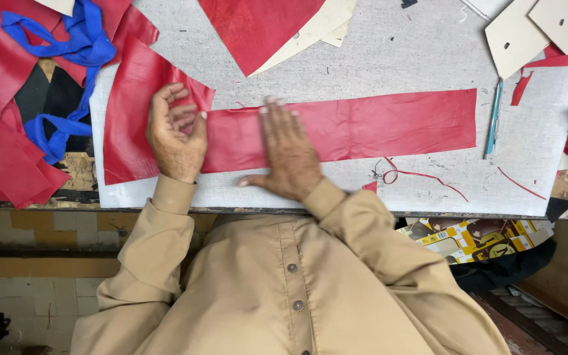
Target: The person lays red leather pieces on the work table, places paper pattern templates on top, and traces around them with a marker. They then cut the leather along the marked lines with scissors and arrange the cut pieces on the table.
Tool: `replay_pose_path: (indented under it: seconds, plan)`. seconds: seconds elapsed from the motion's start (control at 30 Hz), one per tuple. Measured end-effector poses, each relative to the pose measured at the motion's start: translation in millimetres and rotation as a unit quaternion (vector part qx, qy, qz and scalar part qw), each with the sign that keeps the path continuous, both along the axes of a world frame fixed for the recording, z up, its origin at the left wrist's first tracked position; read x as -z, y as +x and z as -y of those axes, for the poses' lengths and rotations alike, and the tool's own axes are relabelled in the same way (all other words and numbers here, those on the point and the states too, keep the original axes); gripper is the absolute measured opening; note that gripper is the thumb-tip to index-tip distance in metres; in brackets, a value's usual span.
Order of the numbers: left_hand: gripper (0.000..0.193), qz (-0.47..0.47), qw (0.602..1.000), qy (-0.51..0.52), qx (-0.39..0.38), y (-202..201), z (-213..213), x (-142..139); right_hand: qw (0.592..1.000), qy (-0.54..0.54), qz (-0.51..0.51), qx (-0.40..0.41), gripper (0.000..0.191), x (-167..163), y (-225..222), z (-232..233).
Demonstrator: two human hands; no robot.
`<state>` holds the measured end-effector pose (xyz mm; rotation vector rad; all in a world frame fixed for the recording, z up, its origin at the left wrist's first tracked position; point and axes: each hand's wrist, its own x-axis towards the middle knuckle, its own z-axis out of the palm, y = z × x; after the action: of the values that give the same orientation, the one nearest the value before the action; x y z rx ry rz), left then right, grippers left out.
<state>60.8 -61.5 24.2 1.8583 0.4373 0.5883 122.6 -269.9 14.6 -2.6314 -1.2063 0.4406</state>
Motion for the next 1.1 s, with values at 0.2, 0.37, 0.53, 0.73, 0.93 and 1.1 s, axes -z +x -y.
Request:
replay_pose_path:
  seconds: [0.2,0.37,0.53,0.73,0.93,1.1]
  plan:
    - [0.032,0.046,0.996,0.054,0.049,-3.2,55.2,-23.4,0.978,0.091,0.114,-0.146,0.113,7.1,-13.2,-40.3]
    - [0.048,0.000,0.980,0.043,0.193,-9.1,94.9,-23.7,0.997,0.045,0.061,-0.017,0.122,-3.9,15.7,48.2]
    - [0.070,-0.095,0.927,0.292,0.215,-8.4,125.2,-9.8,0.990,-0.017,0.070,0.119,0.128,-23.6,56.3,169.9]
    - [0.075,-0.163,0.888,0.386,0.189,-1.7,151.6,0.1,0.968,0.075,-0.001,0.238,0.090,-52.6,92.8,251.0]
    - [0.074,-0.164,0.892,0.390,0.158,-3.6,156.7,-3.0,0.913,0.143,0.270,0.271,0.071,-74.0,204.8,281.5]
    - [0.075,-0.157,0.895,0.391,0.147,4.7,158.3,-0.1,0.915,0.038,0.301,0.267,0.068,-73.5,250.3,284.8]
